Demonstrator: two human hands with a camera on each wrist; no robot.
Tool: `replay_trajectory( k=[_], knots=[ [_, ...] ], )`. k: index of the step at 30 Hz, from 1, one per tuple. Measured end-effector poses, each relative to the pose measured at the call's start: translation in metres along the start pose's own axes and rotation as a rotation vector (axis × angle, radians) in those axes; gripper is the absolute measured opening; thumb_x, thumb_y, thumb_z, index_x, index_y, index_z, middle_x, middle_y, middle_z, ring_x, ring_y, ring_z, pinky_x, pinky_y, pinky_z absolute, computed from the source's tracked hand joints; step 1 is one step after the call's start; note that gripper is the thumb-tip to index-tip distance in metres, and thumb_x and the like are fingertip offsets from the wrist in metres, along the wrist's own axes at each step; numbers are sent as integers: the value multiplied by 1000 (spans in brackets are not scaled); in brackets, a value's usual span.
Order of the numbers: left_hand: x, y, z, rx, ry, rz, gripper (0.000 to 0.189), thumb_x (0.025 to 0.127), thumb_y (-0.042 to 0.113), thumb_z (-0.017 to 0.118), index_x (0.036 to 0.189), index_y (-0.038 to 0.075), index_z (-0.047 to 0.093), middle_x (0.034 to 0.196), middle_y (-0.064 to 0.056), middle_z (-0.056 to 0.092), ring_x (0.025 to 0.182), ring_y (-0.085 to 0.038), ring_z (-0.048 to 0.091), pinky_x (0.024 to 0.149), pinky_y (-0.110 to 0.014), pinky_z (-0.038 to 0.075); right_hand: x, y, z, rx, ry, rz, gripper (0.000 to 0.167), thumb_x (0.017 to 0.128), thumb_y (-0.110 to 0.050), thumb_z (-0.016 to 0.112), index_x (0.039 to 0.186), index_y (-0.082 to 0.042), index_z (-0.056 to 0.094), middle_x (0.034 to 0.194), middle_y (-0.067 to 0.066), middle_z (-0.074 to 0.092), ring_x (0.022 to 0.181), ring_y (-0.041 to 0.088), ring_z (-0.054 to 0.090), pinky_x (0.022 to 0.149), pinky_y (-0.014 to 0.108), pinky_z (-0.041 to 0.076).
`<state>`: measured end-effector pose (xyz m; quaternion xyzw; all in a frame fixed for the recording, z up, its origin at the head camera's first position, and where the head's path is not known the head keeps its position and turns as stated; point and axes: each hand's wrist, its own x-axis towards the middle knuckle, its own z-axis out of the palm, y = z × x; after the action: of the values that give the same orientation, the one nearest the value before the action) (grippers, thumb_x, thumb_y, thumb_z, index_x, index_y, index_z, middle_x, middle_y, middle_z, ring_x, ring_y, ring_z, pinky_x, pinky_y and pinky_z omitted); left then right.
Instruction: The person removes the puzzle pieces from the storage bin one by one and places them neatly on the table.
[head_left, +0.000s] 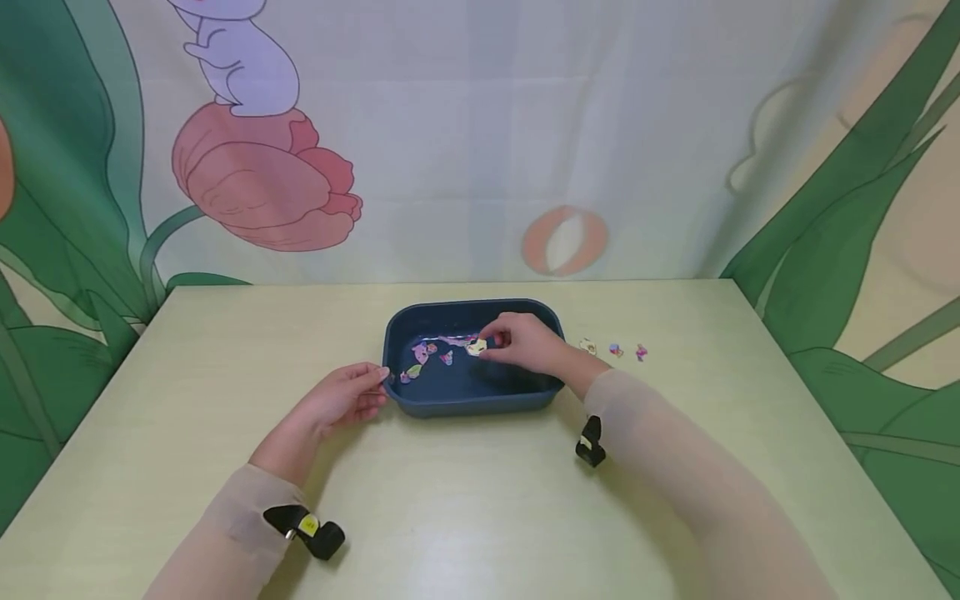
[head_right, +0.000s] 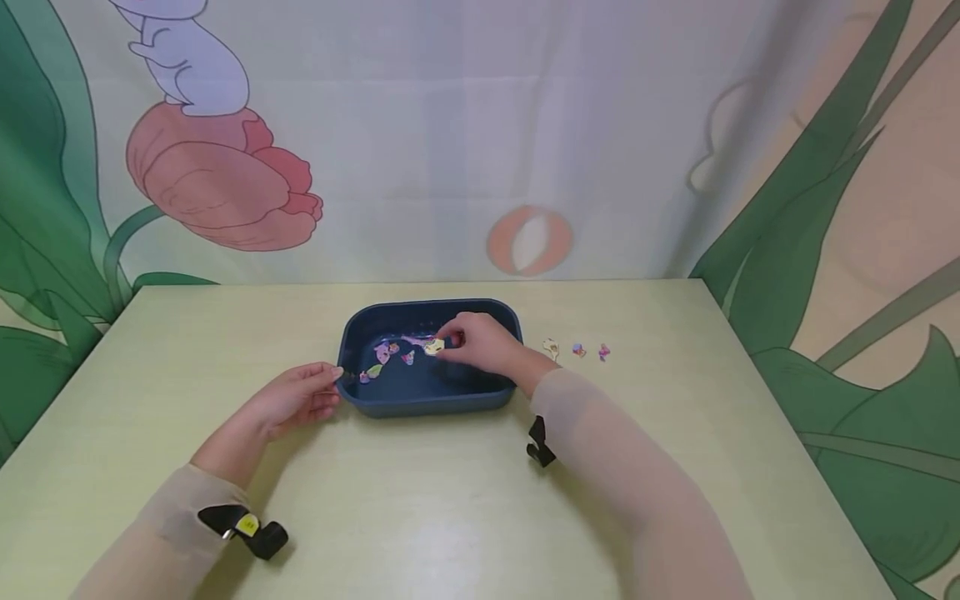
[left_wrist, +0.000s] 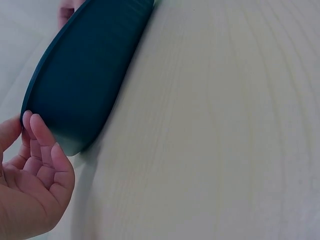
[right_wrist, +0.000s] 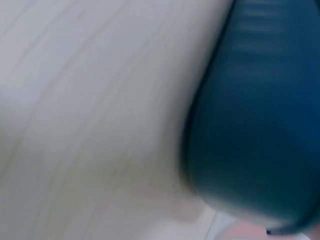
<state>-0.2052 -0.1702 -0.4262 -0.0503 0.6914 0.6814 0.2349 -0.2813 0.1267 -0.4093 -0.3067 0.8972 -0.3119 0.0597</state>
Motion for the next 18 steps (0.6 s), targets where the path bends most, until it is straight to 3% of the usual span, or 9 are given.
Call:
replay_trajectory(
  k=[14, 18],
  knots=[
    [1, 0, -2, 0, -3, 8, 22, 96, 25, 54, 98, 3, 53, 76, 1, 58, 69, -10, 58, 66, -24, 50, -30, 16, -29, 27, 84, 41, 27, 82, -20, 73, 104, -4, 68, 77, 0, 51, 69, 16, 47, 63, 29, 42],
    [2, 0, -1, 0, -8, 13, 19, 96, 25, 54, 92, 6, 54, 76, 0, 58, 69, -11, 57, 66, -23, 50, -38, 21, -34, 11, 90, 56, 27, 82, -19, 73, 103, -3, 68, 76, 0, 50, 67, 16, 47, 61, 28, 42]
  ],
)
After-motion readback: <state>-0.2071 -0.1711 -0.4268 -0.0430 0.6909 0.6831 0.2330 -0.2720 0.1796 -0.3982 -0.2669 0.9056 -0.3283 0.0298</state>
